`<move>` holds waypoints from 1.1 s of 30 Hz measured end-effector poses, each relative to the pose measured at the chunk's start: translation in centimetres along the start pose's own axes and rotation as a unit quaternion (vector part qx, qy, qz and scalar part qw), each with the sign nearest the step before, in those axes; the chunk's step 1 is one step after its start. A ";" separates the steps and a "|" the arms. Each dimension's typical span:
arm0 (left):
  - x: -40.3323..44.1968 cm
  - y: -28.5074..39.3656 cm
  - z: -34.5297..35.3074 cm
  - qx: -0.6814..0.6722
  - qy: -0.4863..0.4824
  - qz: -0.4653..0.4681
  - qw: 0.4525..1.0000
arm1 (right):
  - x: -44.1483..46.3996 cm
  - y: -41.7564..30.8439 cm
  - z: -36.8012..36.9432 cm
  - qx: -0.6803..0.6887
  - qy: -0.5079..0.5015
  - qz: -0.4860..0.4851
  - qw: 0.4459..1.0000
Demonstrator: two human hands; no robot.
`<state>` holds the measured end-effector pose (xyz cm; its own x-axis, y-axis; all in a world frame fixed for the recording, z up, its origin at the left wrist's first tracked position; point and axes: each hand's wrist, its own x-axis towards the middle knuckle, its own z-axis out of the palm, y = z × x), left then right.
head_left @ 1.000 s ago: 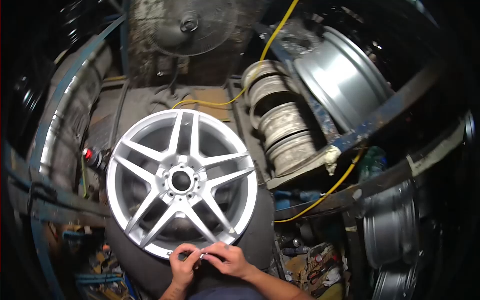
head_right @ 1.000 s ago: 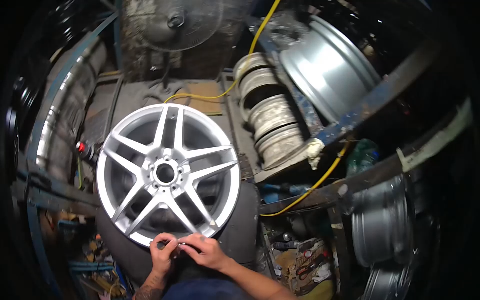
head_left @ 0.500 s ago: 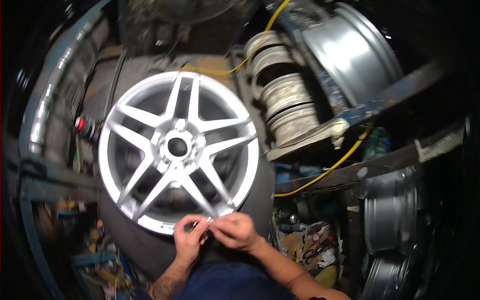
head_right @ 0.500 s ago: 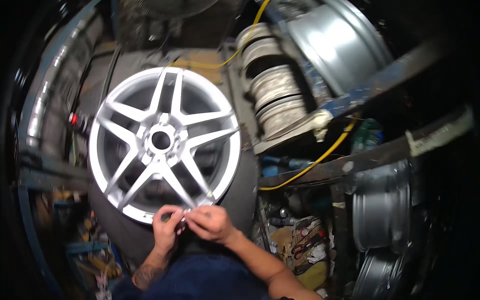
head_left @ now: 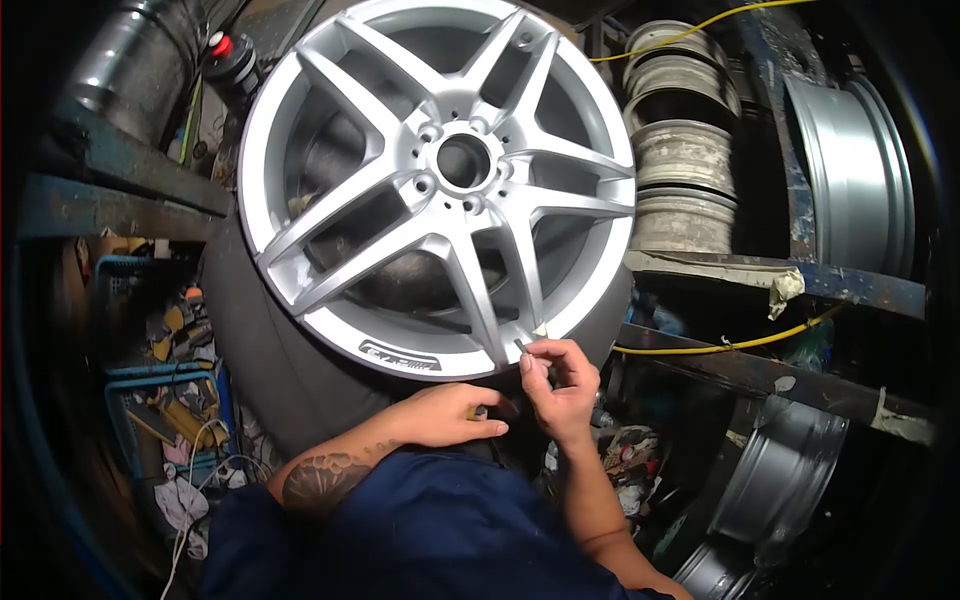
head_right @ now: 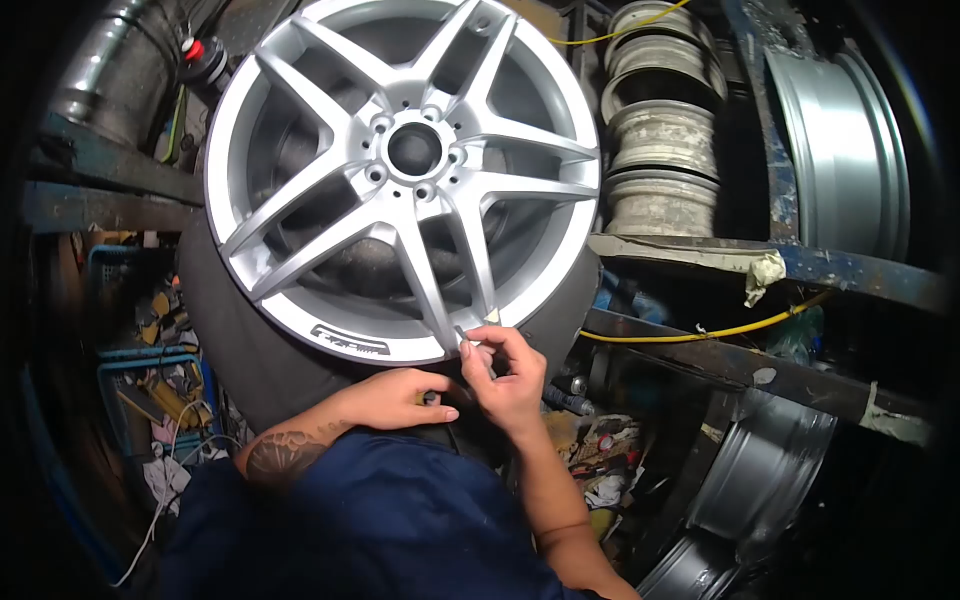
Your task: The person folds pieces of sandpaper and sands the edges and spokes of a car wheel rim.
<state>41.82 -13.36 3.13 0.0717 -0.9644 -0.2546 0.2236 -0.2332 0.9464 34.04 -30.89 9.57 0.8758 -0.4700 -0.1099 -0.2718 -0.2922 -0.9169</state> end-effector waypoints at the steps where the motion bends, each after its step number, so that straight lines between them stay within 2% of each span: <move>1: 0.0 0.1 0.1 0.065 -0.007 -0.026 0.997 | 0.1 0.0 -0.2 -0.072 -0.020 -0.041 0.996; 3: 1.0 -2.1 1.2 0.133 0.019 -0.091 0.987 | 0.5 0.0 -0.8 -0.213 -0.062 -0.127 0.967; 4: 1.4 -3.4 1.6 0.141 0.045 -0.083 0.986 | 0.8 -0.7 -0.8 -0.277 -0.074 -0.160 0.945; 7: 2.0 -3.5 0.6 0.118 0.113 -0.071 0.984 | 1.1 -0.7 0.0 -0.296 -0.095 -0.235 0.921; 12: 2.2 -4.6 1.4 0.069 0.269 0.079 0.957 | 1.0 -1.1 1.6 -0.301 -0.118 -0.228 0.919; 15: 1.9 -4.0 1.2 0.035 0.208 0.007 0.978 | 1.3 -1.1 2.3 -0.326 -0.130 -0.231 0.907; 18: 1.7 -4.7 1.7 0.028 0.219 0.003 0.975 | 1.3 -0.8 2.3 -0.351 -0.140 -0.216 0.900; 24: 1.4 -3.5 0.9 -0.001 0.136 -0.086 0.987 | 1.6 -0.7 2.3 -0.391 -0.147 -0.220 0.882; 27: 1.4 -3.5 0.9 0.009 0.147 -0.087 0.985 | 1.8 -0.8 2.0 -0.404 -0.166 -0.223 0.871; 30: 1.5 -3.9 1.3 0.005 0.200 -0.023 0.980 | 1.9 -2.0 2.7 -0.439 -0.180 -0.221 0.852; 33: 1.5 -4.0 1.4 0.002 0.203 -0.014 0.979 | 1.9 -2.7 2.8 -0.461 -0.200 -0.203 0.841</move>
<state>39.67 -14.02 -0.72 0.4467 -0.8283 -0.3381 0.2280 -0.2600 0.9383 37.57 -28.66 10.76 0.9849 0.0873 -0.1493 0.0489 -0.9686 -0.2438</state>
